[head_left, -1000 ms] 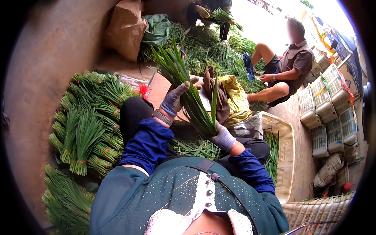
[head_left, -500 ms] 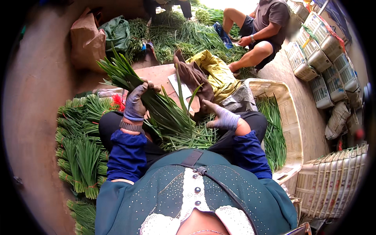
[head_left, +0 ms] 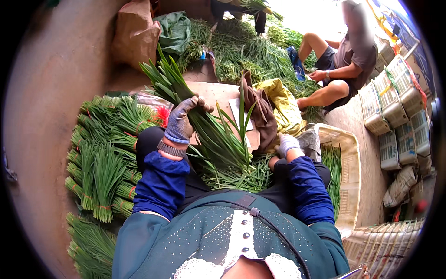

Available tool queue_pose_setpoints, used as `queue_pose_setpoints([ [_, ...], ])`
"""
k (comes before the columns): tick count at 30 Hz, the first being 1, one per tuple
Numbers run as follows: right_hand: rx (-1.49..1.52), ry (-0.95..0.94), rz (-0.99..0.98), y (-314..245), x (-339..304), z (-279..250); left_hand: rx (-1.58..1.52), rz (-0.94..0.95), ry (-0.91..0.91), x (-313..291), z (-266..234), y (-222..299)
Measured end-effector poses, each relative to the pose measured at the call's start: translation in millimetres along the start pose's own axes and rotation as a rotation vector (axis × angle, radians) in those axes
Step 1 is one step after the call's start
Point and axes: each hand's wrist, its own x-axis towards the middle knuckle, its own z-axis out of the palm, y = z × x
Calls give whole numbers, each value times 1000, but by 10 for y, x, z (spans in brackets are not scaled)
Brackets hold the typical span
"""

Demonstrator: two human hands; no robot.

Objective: The person picks up stalks of green plants, trims the ends with a large knife on a wooden block, gathers them into a bundle, and secures the bundle with a red tie before placing it into a plastic crate.

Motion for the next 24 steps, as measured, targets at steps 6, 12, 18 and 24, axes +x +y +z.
queue_pose_setpoints([
  [6, 934, -437, -578, -1070, 44, -232, -50, 37, -63, 44, -23, 203],
  [12, 1188, -137, -296, -798, -36, -569, -71, 40, -39, -1, 52, 239],
  [18, 1631, -51, -408, -558, -1027, -794, -70, 87, -66, 14, 36, 100],
  [24, 1121, 288, -563, -955, -910, -631, -14, 22, -86, 54, 58, -299],
])
